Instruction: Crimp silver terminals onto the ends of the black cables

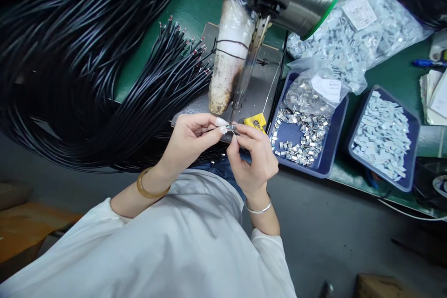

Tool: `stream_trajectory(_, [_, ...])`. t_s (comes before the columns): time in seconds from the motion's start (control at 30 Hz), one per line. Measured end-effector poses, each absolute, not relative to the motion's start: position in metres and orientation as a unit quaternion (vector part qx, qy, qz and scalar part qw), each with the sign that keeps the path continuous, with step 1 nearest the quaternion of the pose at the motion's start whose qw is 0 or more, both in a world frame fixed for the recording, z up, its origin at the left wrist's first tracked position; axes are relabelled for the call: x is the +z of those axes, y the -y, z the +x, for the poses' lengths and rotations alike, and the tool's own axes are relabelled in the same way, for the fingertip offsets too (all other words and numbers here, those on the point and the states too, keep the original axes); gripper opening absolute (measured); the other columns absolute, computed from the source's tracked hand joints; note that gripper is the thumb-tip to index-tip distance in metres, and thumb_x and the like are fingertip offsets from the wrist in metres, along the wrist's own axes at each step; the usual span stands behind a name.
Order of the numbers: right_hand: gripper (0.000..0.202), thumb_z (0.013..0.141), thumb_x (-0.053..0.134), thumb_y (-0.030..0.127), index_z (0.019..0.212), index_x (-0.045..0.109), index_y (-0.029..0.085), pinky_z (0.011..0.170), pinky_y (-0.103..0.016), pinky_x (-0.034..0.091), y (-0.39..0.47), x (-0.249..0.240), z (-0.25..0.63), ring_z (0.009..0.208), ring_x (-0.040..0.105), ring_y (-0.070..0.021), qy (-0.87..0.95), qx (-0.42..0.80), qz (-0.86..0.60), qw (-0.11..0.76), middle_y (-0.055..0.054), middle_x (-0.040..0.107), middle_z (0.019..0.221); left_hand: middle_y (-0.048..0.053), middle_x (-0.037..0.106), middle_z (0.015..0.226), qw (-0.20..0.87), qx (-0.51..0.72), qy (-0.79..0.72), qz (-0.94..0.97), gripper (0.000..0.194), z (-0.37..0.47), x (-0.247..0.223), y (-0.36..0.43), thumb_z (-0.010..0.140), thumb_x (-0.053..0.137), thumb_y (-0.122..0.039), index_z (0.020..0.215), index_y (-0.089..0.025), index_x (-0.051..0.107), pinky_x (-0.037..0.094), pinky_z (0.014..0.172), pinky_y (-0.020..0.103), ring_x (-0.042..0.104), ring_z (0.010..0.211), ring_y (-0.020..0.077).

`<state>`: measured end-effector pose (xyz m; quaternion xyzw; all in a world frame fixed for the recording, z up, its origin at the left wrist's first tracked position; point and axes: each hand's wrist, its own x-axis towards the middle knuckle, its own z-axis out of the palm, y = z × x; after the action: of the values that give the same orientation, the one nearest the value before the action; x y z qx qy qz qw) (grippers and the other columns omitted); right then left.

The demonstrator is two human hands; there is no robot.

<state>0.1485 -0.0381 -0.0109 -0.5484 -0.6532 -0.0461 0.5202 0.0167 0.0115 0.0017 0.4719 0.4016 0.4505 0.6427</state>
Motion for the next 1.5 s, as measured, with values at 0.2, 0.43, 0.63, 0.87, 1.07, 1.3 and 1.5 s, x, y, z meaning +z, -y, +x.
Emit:
stream_trajectory(0.2, [0.019, 0.082, 0.070, 0.005, 0.092, 0.063, 0.020, 0.078, -0.031, 0.064, 0.0359, -0.0077, 0.1472, 0.090, 0.073, -0.0153, 0.651, -0.050, -0.543, 0.528, -0.004, 0.076, 0.101, -0.001, 0.058, 0.057, 0.600, 0.474, -0.413, 0.494, 0.009, 0.0169, 0.0042, -0.0113, 0.073, 0.071, -0.019, 0.073, -0.012, 0.076, 0.039, 0.049, 0.018, 0.048, 0.053, 0.0071])
stream_trajectory(0.43, [0.018, 0.083, 0.069, 0.006, 0.092, 0.062, 0.020, 0.079, -0.029, 0.063, 0.0387, -0.0120, 0.1480, 0.090, 0.074, -0.0147, 0.663, -0.049, -0.542, 0.514, -0.004, 0.077, 0.101, -0.002, 0.056, 0.055, 0.587, 0.450, -0.424, 0.523, 0.010, 0.0127, 0.0029, -0.0103, 0.074, 0.068, -0.016, 0.075, -0.012, 0.077, 0.035, 0.048, 0.018, 0.044, 0.051, 0.0061])
stream_trajectory(0.63, [0.019, 0.083, 0.071, 0.008, 0.093, 0.063, 0.022, 0.079, -0.030, 0.062, 0.0386, -0.0128, 0.1502, 0.090, 0.074, -0.0152, 0.664, -0.057, -0.551, 0.503, -0.002, 0.077, 0.100, -0.001, 0.057, 0.056, 0.588, 0.445, -0.422, 0.528, 0.008, 0.0137, 0.0006, -0.0098, 0.076, 0.068, -0.016, 0.073, -0.013, 0.075, 0.036, 0.050, 0.018, 0.046, 0.053, 0.0069])
stream_trajectory(0.87, [0.017, 0.083, 0.072, 0.009, 0.092, 0.064, 0.022, 0.079, -0.032, 0.064, 0.0372, -0.0093, 0.1492, 0.091, 0.074, -0.0163, 0.660, -0.072, -0.558, 0.498, -0.002, 0.076, 0.101, -0.002, 0.055, 0.056, 0.586, 0.457, -0.415, 0.525, 0.007, 0.0160, 0.0019, -0.0096, 0.078, 0.070, -0.019, 0.075, -0.014, 0.075, 0.036, 0.048, 0.017, 0.045, 0.052, 0.0066])
stream_trajectory(1.07, [0.019, 0.081, 0.071, 0.006, 0.090, 0.061, 0.020, 0.076, -0.029, 0.064, 0.0397, -0.0093, 0.1467, 0.089, 0.074, -0.0155, 0.657, -0.060, -0.547, 0.515, -0.004, 0.077, 0.101, -0.003, 0.052, 0.054, 0.595, 0.456, -0.418, 0.513, 0.006, 0.0142, 0.0027, -0.0096, 0.074, 0.070, -0.017, 0.075, -0.013, 0.075, 0.038, 0.049, 0.017, 0.048, 0.053, 0.0074])
stream_trajectory(1.3, [0.019, 0.082, 0.071, 0.008, 0.092, 0.062, 0.022, 0.077, -0.030, 0.063, 0.0419, -0.0109, 0.1492, 0.089, 0.075, -0.0156, 0.660, -0.060, -0.555, 0.502, -0.003, 0.077, 0.101, -0.003, 0.052, 0.055, 0.604, 0.448, -0.415, 0.512, 0.006, 0.0135, 0.0018, -0.0081, 0.075, 0.069, -0.016, 0.075, -0.014, 0.075, 0.040, 0.050, 0.017, 0.050, 0.055, 0.0080])
stream_trajectory(1.5, [0.021, 0.082, 0.073, 0.006, 0.094, 0.067, 0.022, 0.080, -0.030, 0.063, 0.0392, -0.0086, 0.1488, 0.091, 0.074, -0.0156, 0.662, -0.056, -0.558, 0.498, -0.002, 0.077, 0.102, -0.002, 0.052, 0.056, 0.602, 0.447, -0.412, 0.518, 0.007, 0.0140, -0.0001, -0.0088, 0.079, 0.069, -0.019, 0.075, -0.015, 0.074, 0.039, 0.050, 0.017, 0.048, 0.055, 0.0078])
